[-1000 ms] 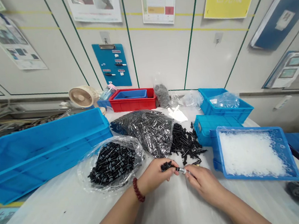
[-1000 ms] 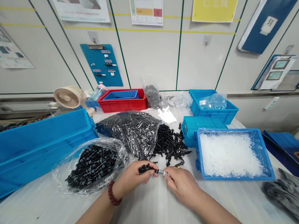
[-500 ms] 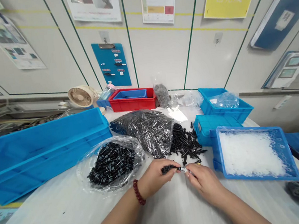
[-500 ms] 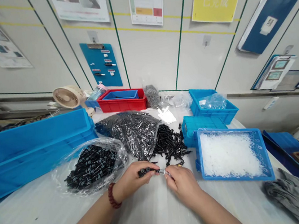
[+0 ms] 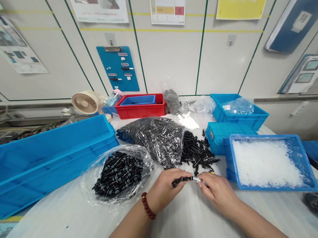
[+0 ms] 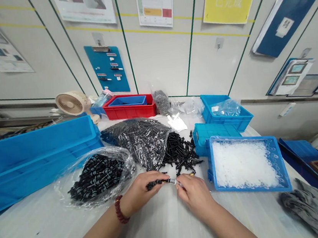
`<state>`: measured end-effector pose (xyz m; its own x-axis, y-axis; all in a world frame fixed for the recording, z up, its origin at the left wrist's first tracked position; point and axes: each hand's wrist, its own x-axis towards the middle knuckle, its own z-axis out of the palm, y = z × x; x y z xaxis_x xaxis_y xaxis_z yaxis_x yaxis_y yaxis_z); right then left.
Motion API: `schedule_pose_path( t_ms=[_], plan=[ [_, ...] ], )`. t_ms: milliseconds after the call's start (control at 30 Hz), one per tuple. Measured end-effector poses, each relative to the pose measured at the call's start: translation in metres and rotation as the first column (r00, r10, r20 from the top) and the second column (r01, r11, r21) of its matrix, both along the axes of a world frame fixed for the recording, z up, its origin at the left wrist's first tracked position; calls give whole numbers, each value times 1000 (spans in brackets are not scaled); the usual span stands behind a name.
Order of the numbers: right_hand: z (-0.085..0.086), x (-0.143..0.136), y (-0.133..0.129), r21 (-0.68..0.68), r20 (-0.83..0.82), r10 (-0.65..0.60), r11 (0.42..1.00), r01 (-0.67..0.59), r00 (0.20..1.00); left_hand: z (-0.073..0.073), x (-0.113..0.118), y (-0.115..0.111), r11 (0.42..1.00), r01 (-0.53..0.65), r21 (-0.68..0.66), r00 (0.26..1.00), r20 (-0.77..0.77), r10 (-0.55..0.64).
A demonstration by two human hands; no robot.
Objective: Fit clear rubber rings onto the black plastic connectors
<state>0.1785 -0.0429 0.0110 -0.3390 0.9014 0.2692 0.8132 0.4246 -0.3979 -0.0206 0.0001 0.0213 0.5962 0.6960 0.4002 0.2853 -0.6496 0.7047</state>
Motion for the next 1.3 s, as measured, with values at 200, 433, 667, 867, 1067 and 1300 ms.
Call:
schedule_pose_path(
  t_ms=[200, 433, 667, 867, 1067, 1300],
  plan=[
    [-2, 1, 0, 14, 13, -9, 1000, 9, 1000, -2, 0, 1, 998, 11, 60, 999, 33, -13],
    [-2, -1, 0, -6, 32, 17, 1000, -17, 999, 5, 1, 0, 995, 5, -101, 999, -51, -10],
    [2, -1, -2, -10, 38, 23, 1000, -23, 999, 9, 1, 0, 978, 18, -206, 1000, -14, -21],
    [2, -2, -3, -4, 43, 20, 1000, -19, 999, 12, 1, -1, 950, 31, -311, 1000, 6, -31],
    [2, -3, -4, -8, 44, 19, 1000, -19, 999, 13, 2, -3, 917, 59, -395, 998, -2, -65],
    [-1, -3, -4, -26, 95, -24, 999, 26, 995, 8, 4, -5, 939, 82, -334, 996, 9, -84]
  ],
)
